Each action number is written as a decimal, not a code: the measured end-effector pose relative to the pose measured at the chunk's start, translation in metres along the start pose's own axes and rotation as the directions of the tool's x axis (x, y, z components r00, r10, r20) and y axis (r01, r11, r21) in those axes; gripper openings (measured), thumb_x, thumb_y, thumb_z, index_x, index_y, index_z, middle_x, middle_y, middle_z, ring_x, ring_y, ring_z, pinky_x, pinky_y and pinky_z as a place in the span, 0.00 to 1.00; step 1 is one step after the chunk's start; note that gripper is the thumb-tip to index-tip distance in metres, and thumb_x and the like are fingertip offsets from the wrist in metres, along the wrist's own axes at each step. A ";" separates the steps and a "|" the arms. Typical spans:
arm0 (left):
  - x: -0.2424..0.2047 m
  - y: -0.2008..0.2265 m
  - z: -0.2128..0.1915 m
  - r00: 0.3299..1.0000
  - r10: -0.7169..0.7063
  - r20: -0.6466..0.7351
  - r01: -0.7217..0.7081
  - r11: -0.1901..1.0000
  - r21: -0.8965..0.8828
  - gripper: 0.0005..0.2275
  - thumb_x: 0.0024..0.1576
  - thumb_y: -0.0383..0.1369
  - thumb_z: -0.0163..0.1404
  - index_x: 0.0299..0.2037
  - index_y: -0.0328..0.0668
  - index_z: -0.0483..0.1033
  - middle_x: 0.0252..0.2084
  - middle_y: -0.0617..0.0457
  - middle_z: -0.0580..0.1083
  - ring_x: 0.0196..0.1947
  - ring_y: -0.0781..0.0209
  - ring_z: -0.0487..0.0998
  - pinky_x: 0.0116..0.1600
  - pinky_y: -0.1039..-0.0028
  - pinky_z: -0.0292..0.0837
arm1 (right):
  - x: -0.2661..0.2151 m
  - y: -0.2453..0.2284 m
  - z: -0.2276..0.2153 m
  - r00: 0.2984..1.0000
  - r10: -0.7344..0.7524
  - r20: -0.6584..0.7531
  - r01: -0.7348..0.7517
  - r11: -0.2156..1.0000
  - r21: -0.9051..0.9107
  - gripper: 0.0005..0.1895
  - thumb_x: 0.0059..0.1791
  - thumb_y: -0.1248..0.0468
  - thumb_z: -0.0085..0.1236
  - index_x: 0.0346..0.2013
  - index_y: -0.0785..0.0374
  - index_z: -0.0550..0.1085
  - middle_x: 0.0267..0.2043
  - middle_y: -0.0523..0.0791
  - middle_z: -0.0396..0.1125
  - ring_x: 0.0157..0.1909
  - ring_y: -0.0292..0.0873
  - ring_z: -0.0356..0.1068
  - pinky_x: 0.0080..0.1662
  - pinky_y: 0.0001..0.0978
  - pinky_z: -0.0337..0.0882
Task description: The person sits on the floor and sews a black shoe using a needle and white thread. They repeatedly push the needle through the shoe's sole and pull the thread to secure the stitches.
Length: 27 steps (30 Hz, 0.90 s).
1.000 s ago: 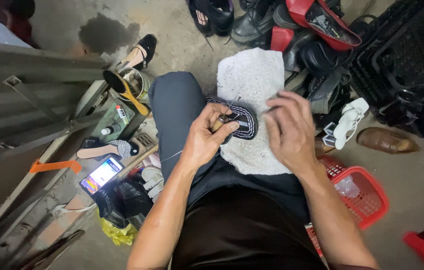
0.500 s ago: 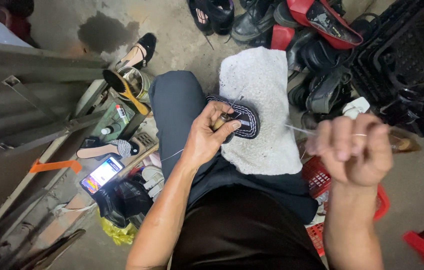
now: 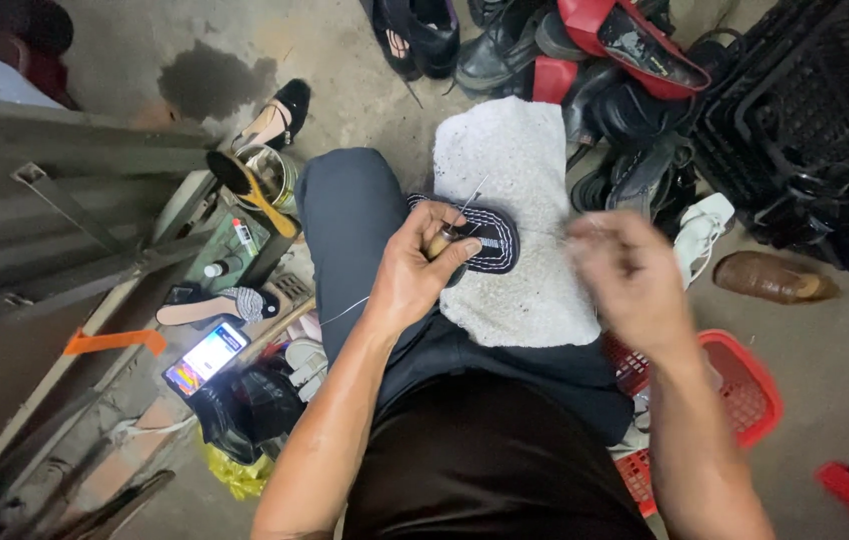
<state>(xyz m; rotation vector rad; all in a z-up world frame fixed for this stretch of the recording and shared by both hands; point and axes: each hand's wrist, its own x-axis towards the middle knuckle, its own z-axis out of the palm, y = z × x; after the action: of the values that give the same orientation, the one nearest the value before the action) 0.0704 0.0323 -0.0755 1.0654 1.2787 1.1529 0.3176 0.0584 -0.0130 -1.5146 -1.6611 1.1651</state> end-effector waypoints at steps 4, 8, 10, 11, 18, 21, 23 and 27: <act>-0.007 0.004 0.001 0.999 -0.004 -0.033 0.006 0.998 0.063 0.12 0.56 0.27 0.63 0.47 0.36 0.75 0.19 0.55 0.66 0.22 0.71 0.66 0.32 0.80 0.65 | 0.004 -0.054 0.029 0.978 0.130 0.164 -0.090 0.969 -0.232 0.37 0.42 0.49 0.69 0.63 0.55 0.69 0.45 0.49 0.75 0.36 0.60 0.74 0.44 0.58 0.74; -0.014 0.006 -0.008 0.993 -0.105 -0.053 0.110 0.987 0.120 0.06 0.57 0.29 0.61 0.40 0.37 0.78 0.18 0.55 0.67 0.22 0.71 0.67 0.29 0.80 0.64 | 0.009 -0.052 0.042 0.951 0.135 0.277 -0.036 0.941 -0.337 0.37 0.48 0.46 0.61 0.67 0.59 0.65 0.32 0.49 0.73 0.34 0.59 0.75 0.43 0.55 0.72; -0.018 0.005 -0.012 0.991 -0.129 -0.043 0.134 0.983 0.126 0.05 0.57 0.28 0.60 0.39 0.38 0.79 0.18 0.55 0.69 0.22 0.71 0.67 0.29 0.80 0.65 | 0.006 -0.050 0.044 0.944 0.145 0.295 -0.040 0.941 -0.336 0.36 0.49 0.48 0.59 0.66 0.64 0.65 0.27 0.48 0.72 0.30 0.56 0.76 0.41 0.52 0.72; -0.019 0.007 -0.014 0.990 -0.138 -0.024 0.140 0.985 0.099 0.04 0.56 0.27 0.60 0.38 0.38 0.79 0.18 0.54 0.68 0.23 0.71 0.67 0.30 0.79 0.65 | 0.005 -0.050 0.044 0.945 0.116 0.305 -0.005 0.940 -0.342 0.35 0.49 0.48 0.60 0.64 0.64 0.66 0.26 0.49 0.72 0.31 0.58 0.76 0.40 0.54 0.71; -0.044 0.050 -0.035 0.987 -0.161 -0.003 0.160 0.986 -0.049 0.02 0.56 0.24 0.56 0.35 0.33 0.79 0.12 0.51 0.69 0.15 0.69 0.66 0.22 0.79 0.62 | -0.001 -0.051 0.046 0.898 0.001 0.439 0.154 0.936 -0.316 0.18 0.50 0.48 0.60 0.38 0.62 0.74 0.22 0.50 0.67 0.31 0.64 0.74 0.35 0.57 0.70; -0.061 0.040 -0.053 0.970 -0.230 -0.080 0.217 0.966 -0.143 0.05 0.58 0.21 0.53 0.42 0.29 0.75 0.11 0.49 0.66 0.12 0.68 0.64 0.21 0.82 0.60 | -0.005 -0.041 0.042 0.909 -0.080 0.408 0.197 0.947 -0.253 0.14 0.52 0.52 0.58 0.30 0.58 0.72 0.22 0.48 0.63 0.30 0.62 0.72 0.32 0.52 0.70; -0.066 0.046 -0.062 0.962 -0.258 -0.092 0.252 0.965 -0.072 0.07 0.58 0.21 0.51 0.45 0.27 0.76 0.10 0.50 0.65 0.12 0.69 0.63 0.21 0.82 0.57 | -0.005 -0.041 0.042 0.928 -0.112 0.355 0.202 0.953 -0.226 0.14 0.52 0.54 0.59 0.28 0.57 0.70 0.21 0.47 0.61 0.28 0.59 0.71 0.31 0.48 0.70; -0.078 0.032 -0.071 0.958 -0.261 -0.117 0.272 0.958 0.090 0.08 0.55 0.20 0.51 0.41 0.32 0.83 0.09 0.53 0.64 0.13 0.73 0.61 0.21 0.85 0.57 | -0.006 -0.035 0.053 0.962 -0.164 0.218 0.191 0.975 -0.111 0.19 0.54 0.53 0.58 0.21 0.54 0.68 0.17 0.40 0.54 0.20 0.47 0.64 0.27 0.37 0.65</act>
<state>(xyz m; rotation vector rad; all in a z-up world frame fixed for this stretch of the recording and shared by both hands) 0.0015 -0.0433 -0.0349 0.8843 1.5292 0.9539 0.2569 0.0427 -0.0042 -1.3224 -2.0042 1.1682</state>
